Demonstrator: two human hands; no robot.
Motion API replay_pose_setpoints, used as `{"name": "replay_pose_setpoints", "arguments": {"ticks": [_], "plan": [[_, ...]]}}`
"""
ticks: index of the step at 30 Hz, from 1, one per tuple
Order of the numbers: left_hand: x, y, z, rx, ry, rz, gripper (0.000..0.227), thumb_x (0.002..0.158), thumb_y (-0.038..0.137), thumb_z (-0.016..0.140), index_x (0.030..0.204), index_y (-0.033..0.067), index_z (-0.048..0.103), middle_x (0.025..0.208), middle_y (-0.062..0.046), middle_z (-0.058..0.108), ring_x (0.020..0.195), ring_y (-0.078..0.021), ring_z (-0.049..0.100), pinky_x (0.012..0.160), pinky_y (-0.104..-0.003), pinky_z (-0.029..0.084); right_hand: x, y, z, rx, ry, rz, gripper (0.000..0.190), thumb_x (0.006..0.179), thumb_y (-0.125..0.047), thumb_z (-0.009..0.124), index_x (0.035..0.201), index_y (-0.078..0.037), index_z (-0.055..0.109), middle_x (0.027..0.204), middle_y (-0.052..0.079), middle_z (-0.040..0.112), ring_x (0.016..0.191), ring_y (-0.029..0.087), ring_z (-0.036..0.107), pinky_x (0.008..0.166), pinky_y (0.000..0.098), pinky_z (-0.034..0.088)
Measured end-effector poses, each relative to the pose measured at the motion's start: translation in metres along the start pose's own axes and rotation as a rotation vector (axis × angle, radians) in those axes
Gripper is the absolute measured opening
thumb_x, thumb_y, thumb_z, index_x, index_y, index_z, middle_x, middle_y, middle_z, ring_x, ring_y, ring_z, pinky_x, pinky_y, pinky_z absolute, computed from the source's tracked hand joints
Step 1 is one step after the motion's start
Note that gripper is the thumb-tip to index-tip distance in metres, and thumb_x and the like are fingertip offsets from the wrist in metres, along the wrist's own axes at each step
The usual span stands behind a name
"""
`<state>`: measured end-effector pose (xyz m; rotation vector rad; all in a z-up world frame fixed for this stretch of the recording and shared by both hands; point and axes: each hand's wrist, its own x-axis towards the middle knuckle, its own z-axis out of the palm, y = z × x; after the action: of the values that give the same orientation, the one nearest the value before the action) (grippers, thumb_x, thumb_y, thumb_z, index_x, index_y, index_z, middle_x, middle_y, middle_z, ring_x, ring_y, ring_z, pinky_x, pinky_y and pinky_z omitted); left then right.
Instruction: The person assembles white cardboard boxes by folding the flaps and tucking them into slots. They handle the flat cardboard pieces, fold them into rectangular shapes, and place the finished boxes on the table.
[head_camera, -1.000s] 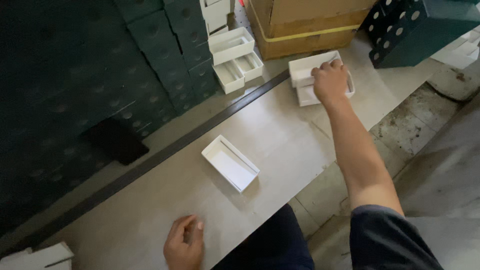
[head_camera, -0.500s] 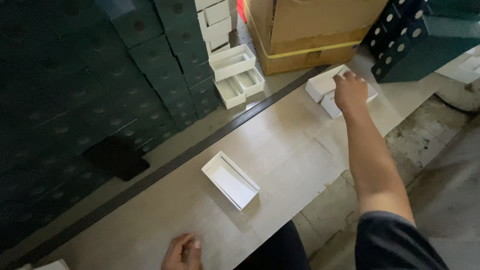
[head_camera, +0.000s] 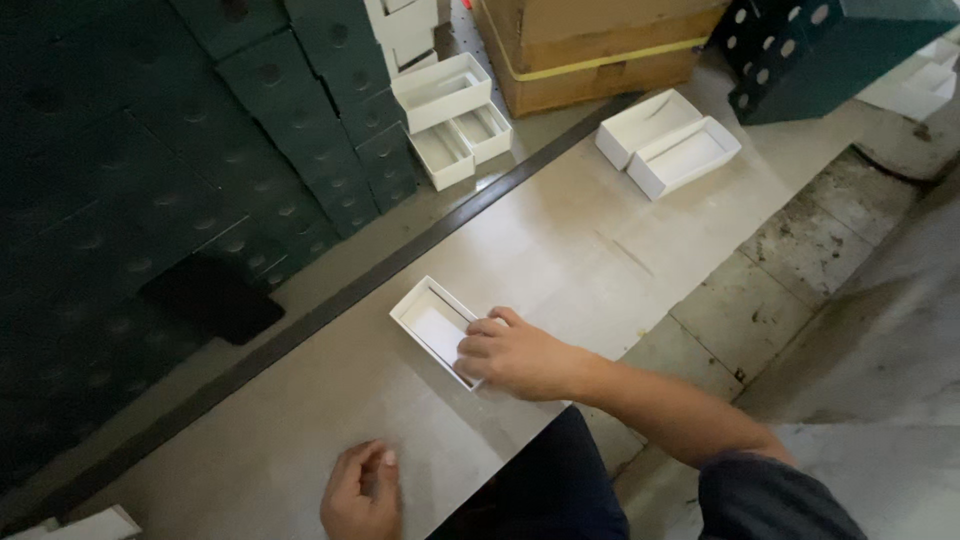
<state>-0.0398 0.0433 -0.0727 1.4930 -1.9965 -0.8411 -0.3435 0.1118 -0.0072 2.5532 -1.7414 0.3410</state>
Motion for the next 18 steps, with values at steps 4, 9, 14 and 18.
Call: {"name": "replay_pose_setpoints", "arguments": {"ticks": [4, 9, 14, 18], "plan": [[-0.005, 0.000, 0.002, 0.089, 0.007, -0.007, 0.041, 0.091, 0.049, 0.066, 0.102, 0.0121, 0.080, 0.097, -0.001, 0.079, 0.083, -0.0157, 0.071, 0.071, -0.032, 0.055, -0.006, -0.004, 0.004, -0.081, 0.111, -0.079, 0.011, 0.094, -0.009, 0.061, 0.097, -0.018, 0.066, 0.089, 0.005, 0.062, 0.099, 0.030, 0.060, 0.100, 0.0537, 0.040], [-0.005, 0.013, -0.006, 0.034, -0.033, -0.030, 0.042, 0.091, 0.049, 0.065, 0.103, 0.0120, 0.081, 0.097, -0.001, 0.080, 0.084, -0.0149, 0.072, 0.071, -0.031, 0.057, -0.035, 0.040, -0.033, -0.002, 0.222, 0.068, 0.017, 0.085, 0.004, 0.060, 0.093, -0.010, 0.065, 0.091, 0.007, 0.065, 0.093, 0.029, 0.059, 0.092, 0.0537, 0.039], [-0.004, 0.010, 0.000, 0.029, -0.001, 0.005, 0.044, 0.091, 0.050, 0.064, 0.102, 0.0112, 0.082, 0.099, -0.002, 0.080, 0.085, -0.0150, 0.073, 0.070, -0.030, 0.056, -0.125, 0.169, -0.064, -0.481, 0.342, 0.307, 0.022, 0.084, 0.015, 0.059, 0.085, -0.004, 0.071, 0.081, 0.013, 0.068, 0.077, 0.032, 0.065, 0.075, 0.0429, 0.054], [-0.004, -0.002, 0.005, 0.031, 0.023, 0.049, 0.035, 0.091, 0.044, 0.069, 0.101, 0.0126, 0.081, 0.100, -0.001, 0.080, 0.087, -0.0152, 0.073, 0.073, -0.031, 0.057, -0.192, 0.256, -0.096, -0.552, 0.202, 0.630, 0.019, 0.090, 0.005, 0.062, 0.092, -0.007, 0.076, 0.088, 0.008, 0.073, 0.087, 0.027, 0.069, 0.086, 0.0420, 0.052]]}}
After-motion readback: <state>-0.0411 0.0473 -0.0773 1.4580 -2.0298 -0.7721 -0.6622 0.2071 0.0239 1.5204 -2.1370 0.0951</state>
